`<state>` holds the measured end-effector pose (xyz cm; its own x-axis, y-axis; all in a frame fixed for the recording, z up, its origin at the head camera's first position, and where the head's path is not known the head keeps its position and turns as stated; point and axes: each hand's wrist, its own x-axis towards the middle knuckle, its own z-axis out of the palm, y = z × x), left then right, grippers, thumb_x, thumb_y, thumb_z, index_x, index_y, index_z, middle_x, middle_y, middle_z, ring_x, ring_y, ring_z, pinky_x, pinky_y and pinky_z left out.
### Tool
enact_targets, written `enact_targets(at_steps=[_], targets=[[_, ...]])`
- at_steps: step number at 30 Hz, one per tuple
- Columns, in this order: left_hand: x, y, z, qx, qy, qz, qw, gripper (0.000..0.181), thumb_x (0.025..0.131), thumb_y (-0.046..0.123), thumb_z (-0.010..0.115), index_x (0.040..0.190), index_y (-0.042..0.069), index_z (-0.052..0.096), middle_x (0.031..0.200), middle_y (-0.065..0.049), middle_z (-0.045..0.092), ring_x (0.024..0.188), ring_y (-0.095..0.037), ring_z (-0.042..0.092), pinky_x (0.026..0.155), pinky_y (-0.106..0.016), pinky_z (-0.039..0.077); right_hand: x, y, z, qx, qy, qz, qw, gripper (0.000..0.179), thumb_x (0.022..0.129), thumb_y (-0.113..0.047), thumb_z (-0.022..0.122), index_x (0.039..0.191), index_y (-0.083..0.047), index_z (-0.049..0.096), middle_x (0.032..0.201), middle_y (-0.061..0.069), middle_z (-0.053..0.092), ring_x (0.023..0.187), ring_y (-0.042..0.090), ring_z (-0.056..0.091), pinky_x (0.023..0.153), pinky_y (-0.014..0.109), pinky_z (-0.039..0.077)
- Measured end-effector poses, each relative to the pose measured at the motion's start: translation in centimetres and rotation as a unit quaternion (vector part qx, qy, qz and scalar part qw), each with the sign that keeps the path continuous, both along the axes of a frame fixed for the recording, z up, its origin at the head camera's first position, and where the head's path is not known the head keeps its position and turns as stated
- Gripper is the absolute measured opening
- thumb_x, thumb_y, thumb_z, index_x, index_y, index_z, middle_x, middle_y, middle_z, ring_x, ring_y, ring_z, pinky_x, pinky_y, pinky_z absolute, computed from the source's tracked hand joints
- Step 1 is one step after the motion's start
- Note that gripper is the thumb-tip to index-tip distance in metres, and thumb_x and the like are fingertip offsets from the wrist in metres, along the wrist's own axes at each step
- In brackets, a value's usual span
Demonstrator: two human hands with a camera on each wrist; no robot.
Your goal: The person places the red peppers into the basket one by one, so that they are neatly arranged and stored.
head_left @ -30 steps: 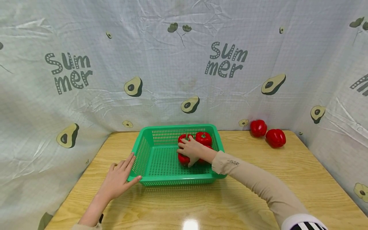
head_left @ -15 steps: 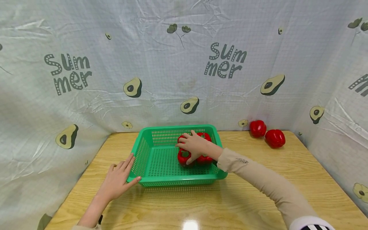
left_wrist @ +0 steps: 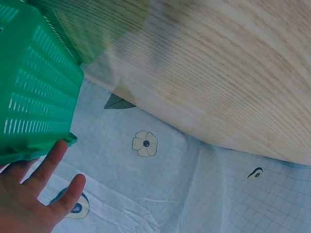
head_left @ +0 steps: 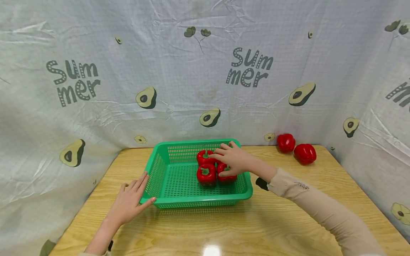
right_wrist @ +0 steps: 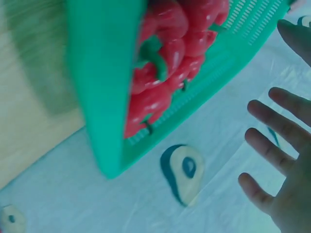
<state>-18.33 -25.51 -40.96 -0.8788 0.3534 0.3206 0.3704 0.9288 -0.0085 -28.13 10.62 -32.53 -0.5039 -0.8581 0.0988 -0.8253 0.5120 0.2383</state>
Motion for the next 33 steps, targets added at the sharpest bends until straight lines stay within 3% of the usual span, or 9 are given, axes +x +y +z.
enact_targets(at_steps=[8, 18, 26, 33], targets=[[0.0, -0.1, 0.0, -0.006, 0.004, 0.001, 1.0000, 0.077, 0.083, 0.055, 0.049, 0.136, 0.000, 0.035, 0.142, -0.016, 0.034, 0.113, -0.032, 0.048, 0.085, -0.057, 0.034, 0.4, 3.9, -1.3, -0.103, 0.006, 0.004, 0.9947, 0.050, 0.083, -0.036, 0.060, 0.125, -0.013, 0.049, 0.120, 0.005, 0.052, 0.107, 0.021, 0.042, 0.086, 0.046, 0.036], [-0.1, -0.2, 0.1, -0.003, 0.003, 0.002, 1.0000, 0.077, 0.083, 0.054, 0.049, 0.136, 0.000, 0.035, 0.142, -0.016, 0.033, 0.114, -0.034, 0.048, 0.086, -0.057, 0.034, -0.4, 9.3, -4.8, -0.247, 0.061, -0.012, 0.9669, 0.045, 0.077, -0.016, 0.068, 0.118, -0.002, 0.054, 0.116, 0.009, 0.054, 0.103, 0.024, 0.048, 0.085, 0.044, 0.037], [-0.2, -0.1, 0.2, -0.007, 0.004, 0.000, 1.0000, 0.077, 0.083, 0.054, 0.049, 0.136, 0.000, 0.035, 0.142, -0.016, 0.034, 0.113, -0.033, 0.049, 0.086, -0.056, 0.034, -1.7, 13.7, -7.4, -0.277, 0.130, -0.048, 0.9508, 0.046, 0.071, -0.013, 0.069, 0.113, 0.000, 0.056, 0.109, 0.014, 0.058, 0.099, 0.029, 0.050, 0.076, 0.042, 0.036], [-0.2, 0.0, 0.1, -0.004, 0.001, -0.003, 1.0000, 0.077, 0.084, 0.054, 0.049, 0.136, -0.001, 0.035, 0.142, -0.017, 0.033, 0.112, -0.033, 0.049, 0.085, -0.055, 0.035, -2.8, 18.3, -9.2, -0.290, 0.143, -0.107, 0.9403, 0.044, 0.071, -0.009, 0.067, 0.112, 0.004, 0.056, 0.110, 0.018, 0.055, 0.098, 0.032, 0.049, 0.078, 0.047, 0.040]])
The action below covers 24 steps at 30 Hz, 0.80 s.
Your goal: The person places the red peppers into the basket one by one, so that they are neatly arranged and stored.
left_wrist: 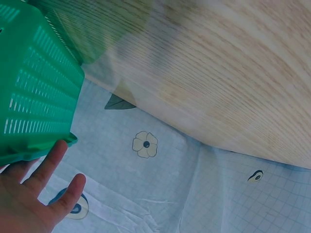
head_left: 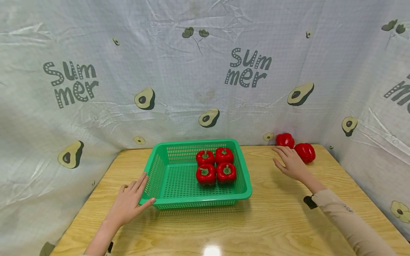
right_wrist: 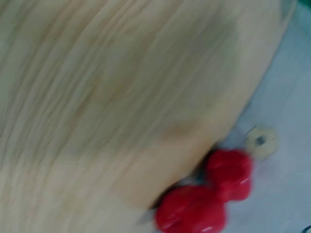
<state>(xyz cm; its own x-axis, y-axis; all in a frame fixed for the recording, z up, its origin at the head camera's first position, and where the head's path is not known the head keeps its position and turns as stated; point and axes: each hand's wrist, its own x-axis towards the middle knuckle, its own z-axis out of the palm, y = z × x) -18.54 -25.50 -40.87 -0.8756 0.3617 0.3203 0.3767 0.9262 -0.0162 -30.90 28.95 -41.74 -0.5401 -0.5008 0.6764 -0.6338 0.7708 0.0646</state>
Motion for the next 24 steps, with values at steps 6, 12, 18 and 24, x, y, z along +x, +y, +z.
enact_targets(at_steps=[6, 12, 18, 24], targets=[[-0.1, -0.1, -0.2, -0.002, 0.006, 0.000, 1.0000, 0.077, 0.084, 0.054, 0.048, 0.136, 0.000, 0.035, 0.142, -0.016, 0.033, 0.112, -0.032, 0.049, 0.085, -0.054, 0.035, -1.3, 3.2, -1.0, -0.021, 0.003, -0.061, 0.9979, 0.041, 0.071, -0.004, 0.065, 0.110, 0.005, 0.055, 0.107, 0.021, 0.054, 0.097, 0.036, 0.047, 0.074, 0.050, 0.038], [0.0, 0.0, -0.1, -0.004, -0.001, 0.002, 1.0000, 0.077, 0.084, 0.055, 0.048, 0.136, 0.000, 0.034, 0.143, -0.016, 0.032, 0.113, -0.032, 0.049, 0.084, -0.054, 0.035, -2.5, 5.8, -1.6, -0.035, -0.019, -0.132, 0.9905, 0.040, 0.075, -0.004, 0.060, 0.113, 0.008, 0.050, 0.111, 0.025, 0.049, 0.102, 0.041, 0.042, 0.078, 0.056, 0.032], [0.1, 0.0, -0.1, -0.006, -0.001, 0.002, 1.0000, 0.077, 0.084, 0.055, 0.047, 0.136, 0.000, 0.035, 0.143, -0.016, 0.032, 0.113, -0.032, 0.049, 0.085, -0.055, 0.035, -2.7, 7.7, -1.6, -0.030, -0.121, -0.217, 0.9682, 0.048, 0.082, -0.008, 0.052, 0.123, 0.012, 0.037, 0.125, 0.031, 0.035, 0.112, 0.047, 0.031, 0.081, 0.065, 0.026], [0.1, -0.1, -0.1, -0.004, 0.002, 0.002, 1.0000, 0.077, 0.083, 0.055, 0.048, 0.136, 0.000, 0.035, 0.143, -0.015, 0.033, 0.112, -0.032, 0.050, 0.085, -0.055, 0.035, -3.1, 8.5, -1.4, -0.013, -0.186, -0.245, 0.9516, 0.055, 0.087, -0.013, 0.047, 0.131, 0.013, 0.027, 0.132, 0.034, 0.027, 0.118, 0.051, 0.024, 0.086, 0.069, 0.021]])
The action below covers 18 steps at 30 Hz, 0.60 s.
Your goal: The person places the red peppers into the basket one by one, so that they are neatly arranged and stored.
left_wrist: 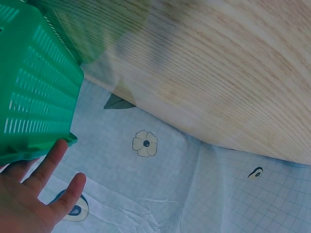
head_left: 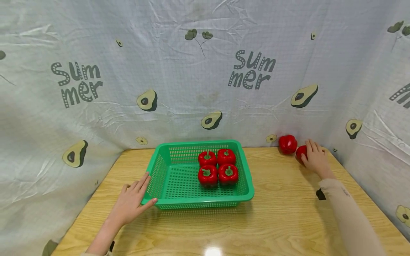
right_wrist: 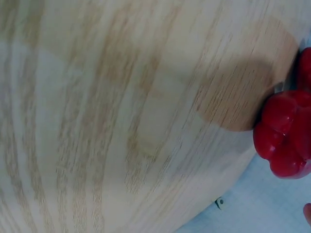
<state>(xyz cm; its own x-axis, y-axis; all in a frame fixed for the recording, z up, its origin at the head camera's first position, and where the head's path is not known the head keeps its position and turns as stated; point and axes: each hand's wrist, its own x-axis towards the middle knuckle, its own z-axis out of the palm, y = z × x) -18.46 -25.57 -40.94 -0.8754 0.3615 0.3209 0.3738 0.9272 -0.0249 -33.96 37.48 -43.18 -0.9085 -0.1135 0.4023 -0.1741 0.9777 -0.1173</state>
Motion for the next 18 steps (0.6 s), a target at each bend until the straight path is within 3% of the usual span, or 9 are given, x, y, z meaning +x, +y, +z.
enact_targets(at_steps=[7, 12, 18], targets=[[0.01, 0.09, 0.10, 0.004, -0.006, 0.001, 1.0000, 0.077, 0.083, 0.055, 0.048, 0.136, 0.001, 0.034, 0.143, -0.015, 0.032, 0.113, -0.033, 0.049, 0.087, -0.057, 0.034, 0.05, 0.18, 0.06, 0.008, -0.065, -0.010, 0.9978, 0.058, 0.091, -0.021, 0.042, 0.136, 0.009, 0.022, 0.137, 0.032, 0.025, 0.121, 0.048, 0.023, 0.085, 0.070, 0.023], [-0.01, 0.11, 0.16, 0.008, -0.012, 0.004, 0.9999, 0.077, 0.084, 0.055, 0.048, 0.137, 0.001, 0.033, 0.143, -0.015, 0.031, 0.114, -0.033, 0.049, 0.088, -0.058, 0.032, -0.14, 0.77, -0.56, 0.024, -0.069, -0.003, 0.9973, 0.057, 0.095, -0.032, 0.034, 0.139, 0.001, 0.021, 0.136, 0.028, 0.026, 0.120, 0.046, 0.023, 0.082, 0.070, 0.026], [0.03, 0.03, 0.14, 0.008, -0.010, 0.003, 0.9999, 0.077, 0.084, 0.054, 0.048, 0.137, 0.001, 0.034, 0.143, -0.015, 0.032, 0.113, -0.032, 0.049, 0.087, -0.056, 0.034, -0.11, 0.38, -0.05, 0.038, -0.072, 0.000, 0.9967, 0.052, 0.089, -0.020, 0.048, 0.131, 0.005, 0.030, 0.128, 0.029, 0.028, 0.111, 0.052, 0.029, 0.079, 0.069, 0.030]])
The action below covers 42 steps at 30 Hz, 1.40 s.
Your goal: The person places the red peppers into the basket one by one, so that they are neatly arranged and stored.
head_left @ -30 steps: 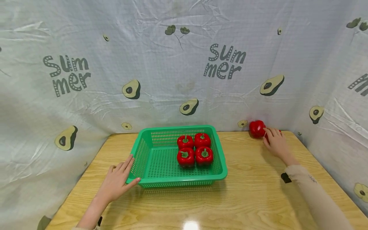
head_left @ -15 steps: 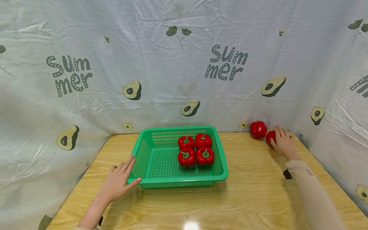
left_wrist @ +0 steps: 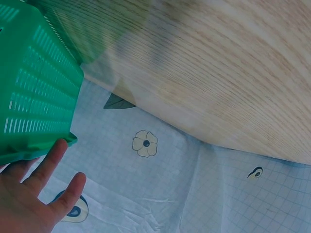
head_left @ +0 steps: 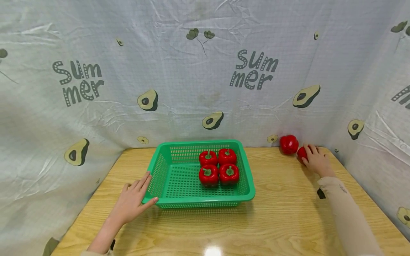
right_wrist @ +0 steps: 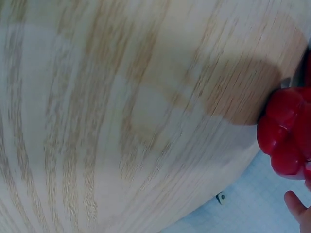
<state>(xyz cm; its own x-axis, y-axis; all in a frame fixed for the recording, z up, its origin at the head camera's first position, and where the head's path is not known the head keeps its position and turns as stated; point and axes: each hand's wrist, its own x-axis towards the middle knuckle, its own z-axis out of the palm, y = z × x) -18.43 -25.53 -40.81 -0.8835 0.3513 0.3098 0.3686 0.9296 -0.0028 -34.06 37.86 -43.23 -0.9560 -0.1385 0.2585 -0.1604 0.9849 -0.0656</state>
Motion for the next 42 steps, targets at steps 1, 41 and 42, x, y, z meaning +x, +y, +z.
enact_targets(at_steps=[1, 41, 42], targets=[[0.0, 0.0, 0.0, 0.000, 0.002, -0.001, 1.0000, 0.077, 0.084, 0.054, 0.048, 0.137, 0.001, 0.034, 0.143, -0.015, 0.032, 0.113, -0.032, 0.049, 0.086, -0.056, 0.034, 0.0, -0.1, 0.2, 0.004, -0.001, -0.001, 1.0000, 0.053, 0.088, -0.019, 0.050, 0.131, 0.006, 0.031, 0.127, 0.030, 0.028, 0.109, 0.053, 0.030, 0.078, 0.068, 0.031], [-0.1, -0.2, -0.1, -0.004, 0.002, 0.000, 1.0000, 0.077, 0.084, 0.054, 0.048, 0.137, 0.000, 0.034, 0.143, -0.016, 0.032, 0.112, -0.033, 0.050, 0.086, -0.056, 0.034, 2.5, 1.4, -0.6, 0.035, 0.072, -0.022, 0.9966, 0.061, 0.074, -0.033, 0.066, 0.110, 0.002, 0.032, 0.099, 0.037, 0.040, 0.090, 0.053, 0.031, 0.067, 0.062, 0.029], [-0.1, -0.2, -0.1, -0.003, 0.001, 0.000, 1.0000, 0.077, 0.084, 0.054, 0.048, 0.137, 0.000, 0.033, 0.143, -0.016, 0.031, 0.112, -0.033, 0.050, 0.087, -0.056, 0.034, 2.5, 1.4, -0.6, 0.041, 0.075, -0.019, 0.9961, 0.062, 0.073, -0.032, 0.067, 0.110, 0.002, 0.031, 0.099, 0.036, 0.041, 0.090, 0.053, 0.031, 0.067, 0.062, 0.029]])
